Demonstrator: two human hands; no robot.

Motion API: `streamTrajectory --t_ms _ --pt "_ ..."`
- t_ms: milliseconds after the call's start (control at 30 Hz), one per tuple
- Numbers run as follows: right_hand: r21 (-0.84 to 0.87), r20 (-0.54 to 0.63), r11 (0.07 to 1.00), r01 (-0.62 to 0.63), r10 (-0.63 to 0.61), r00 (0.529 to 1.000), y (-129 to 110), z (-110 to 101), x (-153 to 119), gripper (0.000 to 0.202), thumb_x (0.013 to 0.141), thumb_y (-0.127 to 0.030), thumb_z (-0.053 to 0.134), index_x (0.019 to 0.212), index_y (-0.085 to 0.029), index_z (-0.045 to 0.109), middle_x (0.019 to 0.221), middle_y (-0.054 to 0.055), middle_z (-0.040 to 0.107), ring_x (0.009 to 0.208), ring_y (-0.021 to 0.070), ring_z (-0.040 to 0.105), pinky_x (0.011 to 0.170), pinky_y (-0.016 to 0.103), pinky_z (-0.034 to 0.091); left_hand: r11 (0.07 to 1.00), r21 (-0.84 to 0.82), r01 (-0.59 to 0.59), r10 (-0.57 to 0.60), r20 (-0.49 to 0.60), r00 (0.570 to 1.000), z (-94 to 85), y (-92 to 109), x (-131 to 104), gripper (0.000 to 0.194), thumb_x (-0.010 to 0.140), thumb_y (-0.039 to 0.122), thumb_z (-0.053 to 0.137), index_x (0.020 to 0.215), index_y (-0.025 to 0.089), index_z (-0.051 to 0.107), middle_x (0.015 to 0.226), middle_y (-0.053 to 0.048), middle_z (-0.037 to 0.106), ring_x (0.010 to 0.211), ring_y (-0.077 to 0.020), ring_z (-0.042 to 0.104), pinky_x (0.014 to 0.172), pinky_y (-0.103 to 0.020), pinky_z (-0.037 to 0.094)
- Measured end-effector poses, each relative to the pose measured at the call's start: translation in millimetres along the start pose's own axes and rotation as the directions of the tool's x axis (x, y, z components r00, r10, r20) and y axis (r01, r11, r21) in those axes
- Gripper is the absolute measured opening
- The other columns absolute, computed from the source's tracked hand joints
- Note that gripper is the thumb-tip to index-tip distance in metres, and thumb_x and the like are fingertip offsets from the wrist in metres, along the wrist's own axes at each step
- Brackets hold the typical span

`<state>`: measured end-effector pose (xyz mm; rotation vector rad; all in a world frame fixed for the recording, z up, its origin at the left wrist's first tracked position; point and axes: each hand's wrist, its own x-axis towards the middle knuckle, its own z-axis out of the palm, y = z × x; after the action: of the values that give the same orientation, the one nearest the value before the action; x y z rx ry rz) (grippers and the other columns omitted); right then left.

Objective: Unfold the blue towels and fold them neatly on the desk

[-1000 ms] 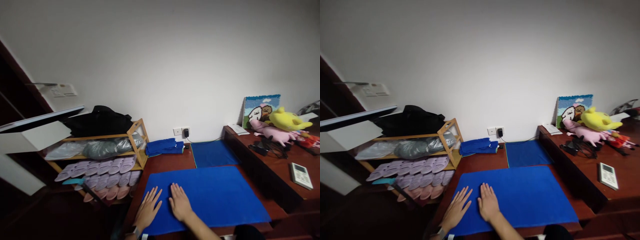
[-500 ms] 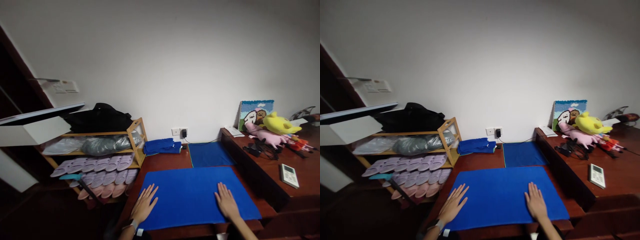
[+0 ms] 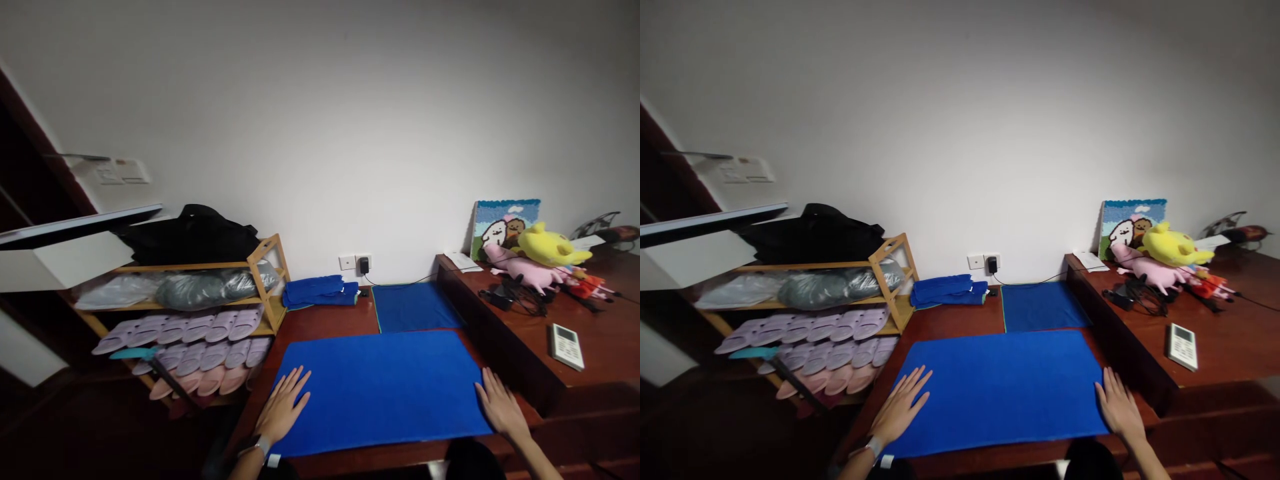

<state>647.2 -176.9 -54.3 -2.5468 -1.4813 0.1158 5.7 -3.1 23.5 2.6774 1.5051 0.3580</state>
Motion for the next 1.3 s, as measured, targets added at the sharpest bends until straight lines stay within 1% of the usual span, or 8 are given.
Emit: streamTrajectory --t_ms 267,467,700,900,967,1067,1167,1300 --pt "0.001 -0.002 1.0 -0.011 0.011 1.0 1 0 -1 0.09 0.09 -0.059 0.009 0.16 -0.005 0.025 0.168 0.01 0.027 0.156 0.0251 0.02 0.128 0.046 0.018 1.0 -0.012 0.023 -0.023 0.032 0.999 -7.5 6 0 0.056 0.104 0.057 0.036 0.158 0.04 0.033 0.166 0.0 0.034 0.153 -0.0228 0.031 0.126 -0.05 0.025" --pt "0.024 -0.02 1.0 -0.013 0.014 1.0 2 2 0 0.088 0.09 -0.059 0.012 0.159 -0.006 0.028 0.167 0.01 0.029 0.155 0.0257 0.022 0.127 0.047 0.019 1.0 -0.014 0.015 -0.015 0.008 1.0 -6.6 6 -1 0.055 0.104 0.056 0.038 0.157 0.04 0.034 0.166 0.0 0.035 0.152 -0.023 0.032 0.126 -0.049 0.026" --pt "0.025 -0.009 1.0 -0.015 0.016 1.0 -2 -6 -2 0.087 0.09 -0.058 0.015 0.159 -0.007 0.029 0.167 0.01 0.029 0.155 0.0257 0.024 0.126 0.048 0.02 1.0 -0.006 -0.007 0.007 -0.018 1.0 -1.6 2 1 0.055 0.104 0.054 0.04 0.157 0.041 0.033 0.165 0.001 0.036 0.151 -0.023 0.035 0.125 -0.048 0.027" --pt "0.121 -0.023 0.992 -0.03 0.033 0.999 -5 -21 -4 0.082 0.09 -0.059 0.024 0.154 -0.011 0.041 0.164 0.011 0.036 0.153 0.0278 0.029 0.125 0.048 0.024 1.0 0.02 0.015 -0.015 0.002 1.0 2.9 -1 3 0.055 0.104 0.055 0.04 0.157 0.042 0.032 0.166 0.002 0.034 0.152 -0.0225 0.033 0.125 -0.05 0.028" --pt "0.227 -0.012 0.971 -0.07 0.075 0.997 -4 -35 5 0.075 0.09 -0.059 0.028 0.145 -0.014 0.053 0.158 0.013 0.046 0.147 0.0307 0.039 0.121 0.05 0.031 1.0 0.024 0.016 -0.016 -0.001 1.0 3.8 -2 3 0.056 0.104 0.055 0.04 0.157 0.042 0.032 0.166 0.002 0.034 0.152 -0.0228 0.033 0.125 -0.05 0.029" --pt "0.369 0.004 0.925 -0.091 0.096 0.995 -3 -59 35 0.057 0.091 -0.05 0.035 0.121 -0.017 0.071 0.137 0.014 0.066 0.13 0.029 0.058 0.112 0.041 0.042 1.0 0.02 0.013 -0.013 0.001 1.0 3.7 -3 4 0.056 0.103 0.055 0.041 0.157 0.043 0.031 0.166 0.003 0.034 0.152 -0.0229 0.033 0.125 -0.05 0.029" --pt "0.427 0.003 0.9 -0.086 0.094 0.996 -12 -74 78 0.046 0.091 -0.043 0.041 0.11 -0.018 0.074 0.119 0.012 0.075 0.114 0.0245 0.068 0.099 0.03 0.049 1.0 0.02 0.021 -0.021 0.01 1.0 2.1 -3 4 0.056 0.103 0.054 0.042 0.157 0.042 0.031 0.165 0.002 0.035 0.151 -0.0239 0.034 0.124 -0.051 0.029" --pt "0.488 0.008 0.868 -0.098 0.108 0.994 -39 -76 129 0.032 0.088 -0.037 0.05 0.097 -0.02 0.076 0.103 0.009 0.079 0.098 0.0221 0.073 0.085 0.026 0.052 0.999 0.029 0.027 -0.027 0.003 1.0 0.7 -6 3 0.056 0.102 0.052 0.043 0.156 0.043 0.032 0.164 0.004 0.037 0.149 -0.0257 0.038 0.123 -0.051 0.033"
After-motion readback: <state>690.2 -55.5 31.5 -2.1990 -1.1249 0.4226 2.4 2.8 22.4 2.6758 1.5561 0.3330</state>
